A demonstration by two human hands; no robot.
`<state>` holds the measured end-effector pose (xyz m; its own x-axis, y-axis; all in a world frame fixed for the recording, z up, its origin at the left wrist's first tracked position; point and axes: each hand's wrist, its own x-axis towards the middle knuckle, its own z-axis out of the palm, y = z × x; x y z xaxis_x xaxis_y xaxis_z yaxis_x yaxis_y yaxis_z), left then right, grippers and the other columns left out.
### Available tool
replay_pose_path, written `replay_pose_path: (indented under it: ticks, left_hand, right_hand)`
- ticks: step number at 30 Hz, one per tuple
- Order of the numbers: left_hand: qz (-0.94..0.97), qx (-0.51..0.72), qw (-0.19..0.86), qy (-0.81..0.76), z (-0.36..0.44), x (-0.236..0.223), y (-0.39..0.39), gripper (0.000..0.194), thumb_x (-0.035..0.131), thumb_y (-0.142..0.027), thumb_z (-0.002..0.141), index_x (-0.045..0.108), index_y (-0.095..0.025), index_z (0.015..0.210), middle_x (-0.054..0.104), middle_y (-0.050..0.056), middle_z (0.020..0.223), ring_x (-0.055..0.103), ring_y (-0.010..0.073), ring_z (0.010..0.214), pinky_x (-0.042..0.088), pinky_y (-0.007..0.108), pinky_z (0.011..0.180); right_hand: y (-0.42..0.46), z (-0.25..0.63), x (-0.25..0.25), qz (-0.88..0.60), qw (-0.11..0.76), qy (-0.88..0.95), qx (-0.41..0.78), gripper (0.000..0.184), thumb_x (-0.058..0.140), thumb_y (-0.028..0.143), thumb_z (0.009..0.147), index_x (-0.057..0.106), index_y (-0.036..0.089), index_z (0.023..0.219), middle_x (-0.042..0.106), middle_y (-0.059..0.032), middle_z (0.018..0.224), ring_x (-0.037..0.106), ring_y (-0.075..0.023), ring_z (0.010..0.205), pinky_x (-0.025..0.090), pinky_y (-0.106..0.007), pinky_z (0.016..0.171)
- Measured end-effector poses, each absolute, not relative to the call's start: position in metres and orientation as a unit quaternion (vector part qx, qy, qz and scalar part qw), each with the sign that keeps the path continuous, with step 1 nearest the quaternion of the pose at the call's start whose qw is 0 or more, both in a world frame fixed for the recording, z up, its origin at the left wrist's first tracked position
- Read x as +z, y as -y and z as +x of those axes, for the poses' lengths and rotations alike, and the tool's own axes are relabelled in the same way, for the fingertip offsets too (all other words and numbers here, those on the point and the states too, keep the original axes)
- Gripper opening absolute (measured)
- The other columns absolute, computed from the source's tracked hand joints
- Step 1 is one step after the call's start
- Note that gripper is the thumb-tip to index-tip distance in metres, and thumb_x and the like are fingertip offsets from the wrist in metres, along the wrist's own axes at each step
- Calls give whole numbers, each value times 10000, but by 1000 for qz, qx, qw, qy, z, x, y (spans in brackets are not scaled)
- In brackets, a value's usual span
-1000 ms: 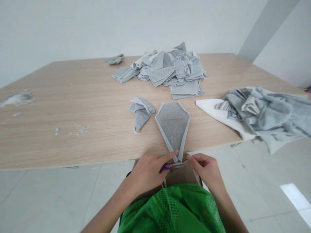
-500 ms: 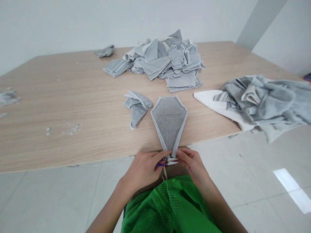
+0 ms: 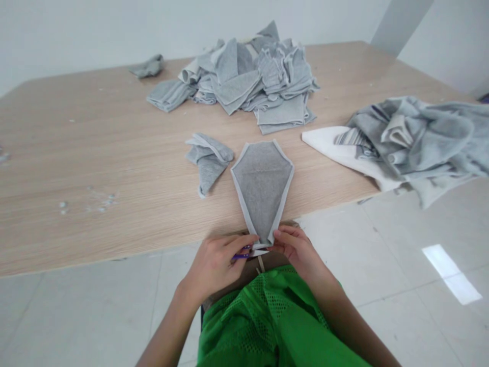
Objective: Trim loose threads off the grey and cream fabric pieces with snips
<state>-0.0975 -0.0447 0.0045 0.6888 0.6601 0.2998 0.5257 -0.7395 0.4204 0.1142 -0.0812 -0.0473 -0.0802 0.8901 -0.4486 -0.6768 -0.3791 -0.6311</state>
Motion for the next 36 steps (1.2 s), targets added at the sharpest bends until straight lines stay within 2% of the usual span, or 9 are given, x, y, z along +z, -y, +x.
replay_pose_path:
  ticks: [5,9,12,15,18,22,26,31,36]
  left_hand:
    - [899,218,159,-344,-97,5,50,369,507,-99,836,715,-191,1127,789,30,862,727,168,665,551,261,599]
    - [876,247,185,-370,-101,7,56,388,515,-87,831,713,-206,1143,798,35,925,737,165,712,556,257,654]
    - [833,279,252,-406,-102,14,65,365,555,-99,855,696,-238,1162,792,8,942,705,126,671,525,223,636]
    - [780,293,339,-438,-96,26,79,296,571,-158,911,673,-256,1172,745,-30,823,582,84,528,432,204,526]
    - [725,302,422,-453,-85,34,96,283,520,-284,978,629,-266,1238,621,-49,688,499,96,510,366,219,493]
    - [651,304,479,-505,-68,34,120,365,424,-413,1024,575,-266,1322,523,-36,671,489,127,555,385,237,509]
    - [641,301,439,-553,-59,28,136,334,462,-388,1016,583,-277,1307,647,-8,775,597,145,640,474,251,584]
    - [655,355,333,-579,-50,22,131,332,652,-331,915,614,-257,1236,765,12,976,712,155,750,585,274,711]
    - [688,369,200,-592,-36,13,108,293,727,-304,864,700,-233,1147,792,20,957,736,153,729,608,266,715]
  right_hand:
    - [82,112,-53,-344,539,102,762,213,874,332,695,766,187,809,748,-11,804,681,-138,711,593,-253,690]
    - [82,110,-52,-324,531,112,775,192,850,339,728,778,197,837,754,-16,817,684,-146,727,596,-259,723]
    - [81,110,-51,-326,532,105,774,181,848,333,719,776,199,816,760,-10,817,684,-141,726,589,-239,709]
    - [81,111,-49,-334,528,94,775,168,836,321,717,774,198,813,765,-5,813,685,-137,714,584,-223,675]
    - [82,110,-48,-342,522,68,778,150,823,310,712,764,205,803,760,1,781,681,-137,681,586,-221,644]
    - [83,107,-47,-331,510,30,793,167,826,304,690,748,212,806,752,11,744,670,-133,644,580,-221,628]
    - [84,103,-49,-334,500,45,798,154,797,323,717,732,220,811,744,7,738,674,-151,658,586,-270,696]
    - [84,102,-45,-357,511,70,779,184,814,347,695,726,243,819,742,14,738,673,-154,657,571,-254,648]
    - [78,102,-33,-380,495,116,772,367,800,582,679,728,234,773,759,-20,805,695,-189,724,566,-296,652]
